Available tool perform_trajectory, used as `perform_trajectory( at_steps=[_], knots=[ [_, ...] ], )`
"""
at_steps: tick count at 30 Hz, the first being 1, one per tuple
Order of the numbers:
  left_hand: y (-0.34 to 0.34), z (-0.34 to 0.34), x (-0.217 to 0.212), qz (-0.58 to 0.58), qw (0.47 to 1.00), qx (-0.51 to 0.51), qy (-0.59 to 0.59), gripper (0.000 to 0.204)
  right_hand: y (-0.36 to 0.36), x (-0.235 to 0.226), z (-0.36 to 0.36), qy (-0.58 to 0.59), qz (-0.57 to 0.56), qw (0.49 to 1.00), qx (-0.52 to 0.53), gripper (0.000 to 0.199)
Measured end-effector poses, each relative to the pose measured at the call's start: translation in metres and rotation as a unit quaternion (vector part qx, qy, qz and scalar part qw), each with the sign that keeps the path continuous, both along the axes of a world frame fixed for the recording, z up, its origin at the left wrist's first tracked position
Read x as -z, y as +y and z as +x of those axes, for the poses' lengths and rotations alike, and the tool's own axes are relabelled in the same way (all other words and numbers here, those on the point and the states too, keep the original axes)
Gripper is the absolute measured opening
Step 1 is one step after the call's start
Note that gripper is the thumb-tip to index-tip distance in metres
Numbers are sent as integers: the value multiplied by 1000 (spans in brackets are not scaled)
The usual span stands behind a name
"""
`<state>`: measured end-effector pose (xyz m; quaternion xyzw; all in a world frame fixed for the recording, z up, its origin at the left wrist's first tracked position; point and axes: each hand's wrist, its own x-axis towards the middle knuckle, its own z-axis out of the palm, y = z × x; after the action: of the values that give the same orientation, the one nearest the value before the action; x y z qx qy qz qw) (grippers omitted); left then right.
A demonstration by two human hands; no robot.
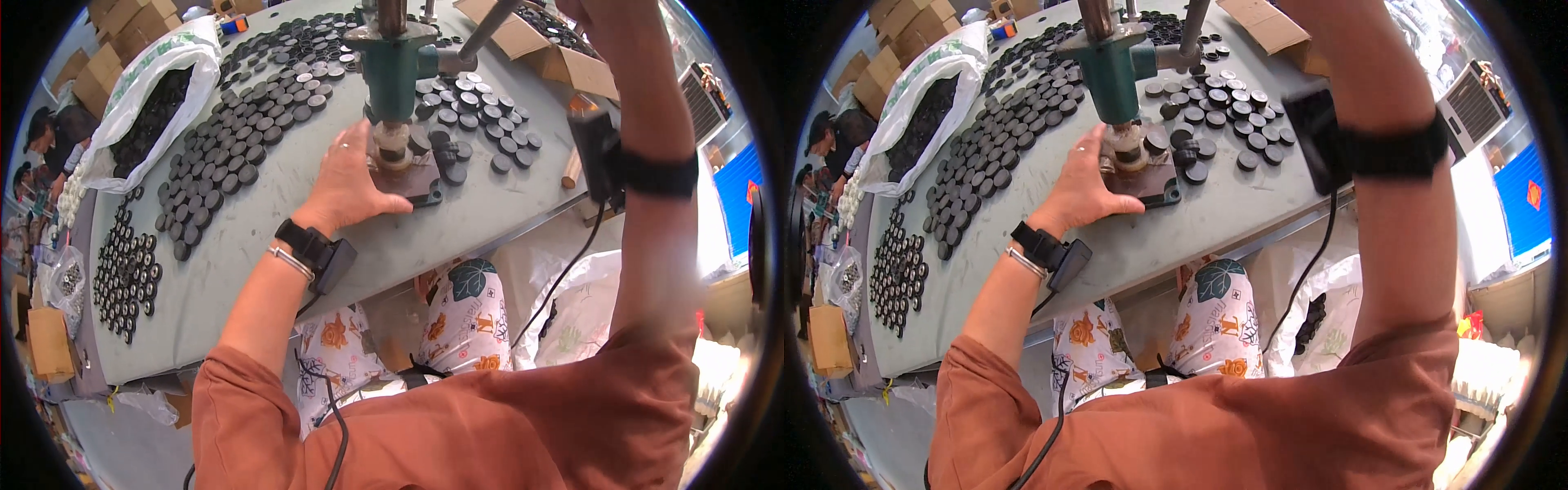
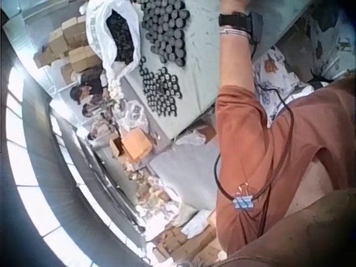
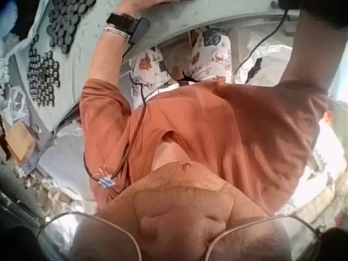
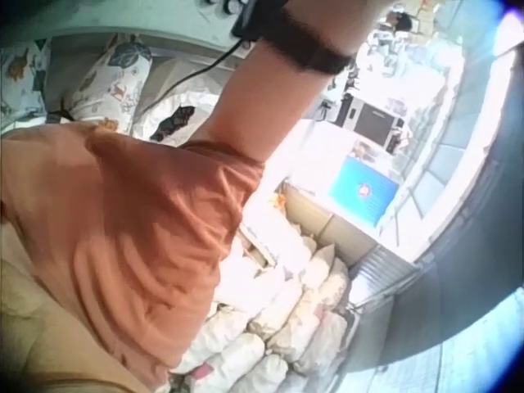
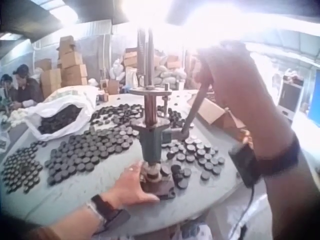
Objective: The person picks up a black cap and a metal component, fits them together, and places the assembly into a press. They pull the press lever, remove the pressed item, and set it aside before repeating the process.
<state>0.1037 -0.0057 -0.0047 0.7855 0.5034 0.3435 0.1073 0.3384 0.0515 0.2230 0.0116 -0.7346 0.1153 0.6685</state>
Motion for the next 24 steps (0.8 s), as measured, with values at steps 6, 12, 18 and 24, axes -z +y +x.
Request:
perform_trajectory(
  at_steps=[6, 12, 18, 24],
  knots=[
    [16, -23, 1, -120, 978, 32, 165, 127, -16, -33, -36, -338, -9, 868, 363, 24],
    [16, -12, -4, -94, 978, 30, 184, 122, 48, -25, -44, -148, -397, 868, 258, 38],
    [7, -9, -2, -76, 992, 8, 96, 116, 30, -8, -10, -208, 155, 820, 511, 44],
    [9, -11, -2, -87, 990, -9, 108, 118, -25, 162, -7, -168, -282, 862, 387, 30]
  ],
)
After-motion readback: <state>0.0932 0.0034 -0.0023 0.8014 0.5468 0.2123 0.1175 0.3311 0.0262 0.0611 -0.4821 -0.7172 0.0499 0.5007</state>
